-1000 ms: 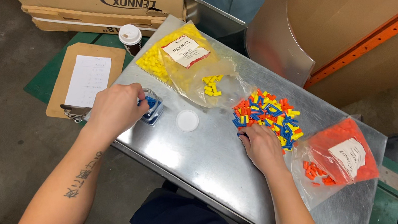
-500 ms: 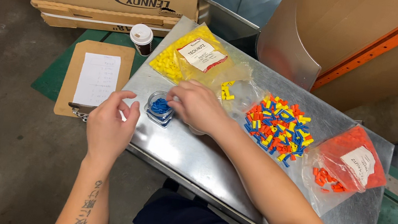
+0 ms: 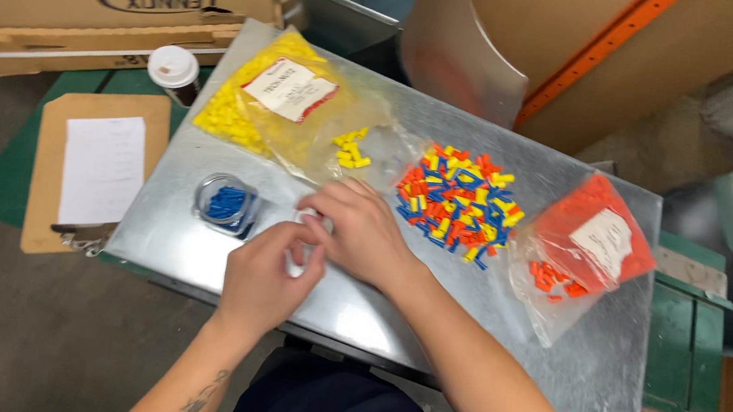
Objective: The person sorts various colored wire connectors by hand into different piles and containers on a metal workbench.
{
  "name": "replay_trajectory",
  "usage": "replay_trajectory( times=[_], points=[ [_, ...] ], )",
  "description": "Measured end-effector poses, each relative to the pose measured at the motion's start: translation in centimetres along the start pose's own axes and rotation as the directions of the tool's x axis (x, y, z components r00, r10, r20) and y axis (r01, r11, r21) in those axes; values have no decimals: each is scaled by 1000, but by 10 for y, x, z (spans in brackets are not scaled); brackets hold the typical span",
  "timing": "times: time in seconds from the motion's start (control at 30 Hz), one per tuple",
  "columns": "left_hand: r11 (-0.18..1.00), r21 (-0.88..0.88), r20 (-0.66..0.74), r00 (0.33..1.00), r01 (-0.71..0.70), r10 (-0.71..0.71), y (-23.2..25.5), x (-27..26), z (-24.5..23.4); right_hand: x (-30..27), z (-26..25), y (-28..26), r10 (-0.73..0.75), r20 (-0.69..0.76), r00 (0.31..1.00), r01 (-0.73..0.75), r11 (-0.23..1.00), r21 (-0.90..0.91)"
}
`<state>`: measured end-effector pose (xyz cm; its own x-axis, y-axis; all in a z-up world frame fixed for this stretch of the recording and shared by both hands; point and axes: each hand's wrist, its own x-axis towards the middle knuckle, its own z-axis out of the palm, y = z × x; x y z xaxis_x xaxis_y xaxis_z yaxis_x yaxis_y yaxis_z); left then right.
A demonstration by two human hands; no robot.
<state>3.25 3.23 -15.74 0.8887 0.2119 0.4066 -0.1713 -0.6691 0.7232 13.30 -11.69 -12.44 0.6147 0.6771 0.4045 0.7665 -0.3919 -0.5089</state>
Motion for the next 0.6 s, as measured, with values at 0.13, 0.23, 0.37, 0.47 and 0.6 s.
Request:
replay_trajectory(
  times=[0.13, 0.23, 0.37, 0.47, 0.6],
  points=[
    [999, 37, 267, 963, -38, 27, 32, 27, 52, -95, -31, 40, 219, -63, 974, -223, 973, -61],
    [977, 143, 488, 870, -156, 68, 31, 39, 101, -156, -51, 58, 407, -152, 901, -424, 900, -106],
    [935, 243, 529, 843, -260, 97, 24, 47, 150, -202, -64, 72, 549, -288, 784, -611, 766, -202],
    [887, 342, 534, 841, -310, 88, 22, 52, 167, -208, -65, 84, 571, -320, 756, -650, 713, -262],
    [849, 399, 522, 847, -347, 101, 19, 49, 172, -203, -64, 97, 579, -318, 751, -660, 680, -319]
  ],
)
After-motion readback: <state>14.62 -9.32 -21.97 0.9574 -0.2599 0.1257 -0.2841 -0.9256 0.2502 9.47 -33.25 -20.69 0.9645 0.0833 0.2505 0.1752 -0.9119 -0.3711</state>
